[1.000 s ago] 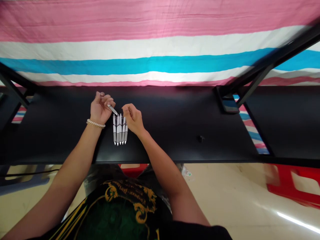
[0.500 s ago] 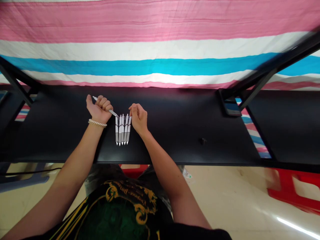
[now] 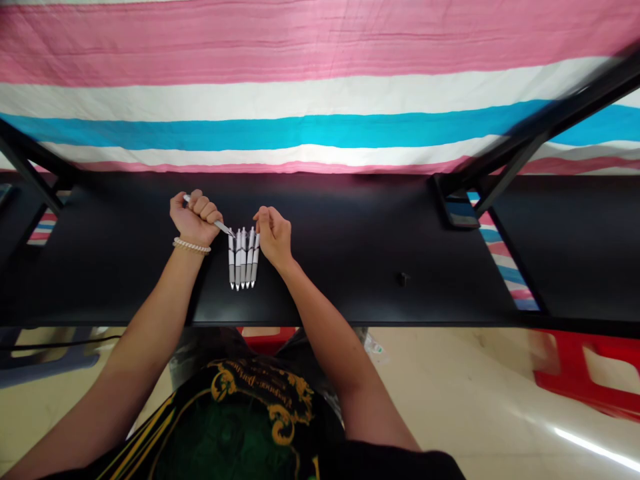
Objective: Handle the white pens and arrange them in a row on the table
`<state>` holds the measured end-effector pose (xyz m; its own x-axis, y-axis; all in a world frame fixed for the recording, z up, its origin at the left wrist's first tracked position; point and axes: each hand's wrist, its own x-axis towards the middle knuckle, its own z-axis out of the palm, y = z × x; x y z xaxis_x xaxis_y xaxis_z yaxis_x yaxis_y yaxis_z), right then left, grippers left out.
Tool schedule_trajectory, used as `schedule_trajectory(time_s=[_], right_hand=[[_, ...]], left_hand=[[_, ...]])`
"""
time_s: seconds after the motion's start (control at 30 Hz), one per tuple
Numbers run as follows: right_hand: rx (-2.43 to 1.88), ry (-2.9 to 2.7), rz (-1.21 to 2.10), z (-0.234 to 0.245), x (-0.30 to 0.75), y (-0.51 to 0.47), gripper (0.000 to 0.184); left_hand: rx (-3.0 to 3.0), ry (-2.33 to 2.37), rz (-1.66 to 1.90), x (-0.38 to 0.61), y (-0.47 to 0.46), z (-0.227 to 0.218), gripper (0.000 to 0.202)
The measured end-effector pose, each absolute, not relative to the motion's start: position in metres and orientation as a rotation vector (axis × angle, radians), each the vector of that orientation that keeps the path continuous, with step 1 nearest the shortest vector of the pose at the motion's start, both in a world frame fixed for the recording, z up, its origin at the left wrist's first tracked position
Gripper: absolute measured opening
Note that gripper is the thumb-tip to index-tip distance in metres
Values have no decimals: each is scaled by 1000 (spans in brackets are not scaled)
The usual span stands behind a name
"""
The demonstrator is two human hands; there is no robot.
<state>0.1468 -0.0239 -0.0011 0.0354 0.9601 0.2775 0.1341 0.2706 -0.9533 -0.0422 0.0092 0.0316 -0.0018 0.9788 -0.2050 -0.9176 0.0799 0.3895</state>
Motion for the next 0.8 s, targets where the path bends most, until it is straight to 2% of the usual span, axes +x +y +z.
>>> schedule_trajectory(time_s=[0.17, 0.37, 0.5, 0.63, 0.7, 0.8], right_hand=[[-1125, -1448, 816, -2, 147, -24, 49], [-1226, -1634, 652, 7, 152, -46, 32], [-1268, -1768, 573, 21, 185, -98, 21], [-1612, -1517, 312, 19, 261, -162, 17], [-1837, -1293, 144, 10, 308, -185, 19], [-2044, -1151, 51, -4, 369, -198, 42]], left_hand=[[181, 466, 1495, -41, 8, 33, 57], [249, 560, 1543, -40, 14, 34, 51], [296, 616, 1547, -41, 24, 29, 41], [318, 670, 1569, -42, 33, 17, 26], [338, 700, 1595, -41, 35, 13, 19], [373, 754, 1651, -41, 37, 9, 17]])
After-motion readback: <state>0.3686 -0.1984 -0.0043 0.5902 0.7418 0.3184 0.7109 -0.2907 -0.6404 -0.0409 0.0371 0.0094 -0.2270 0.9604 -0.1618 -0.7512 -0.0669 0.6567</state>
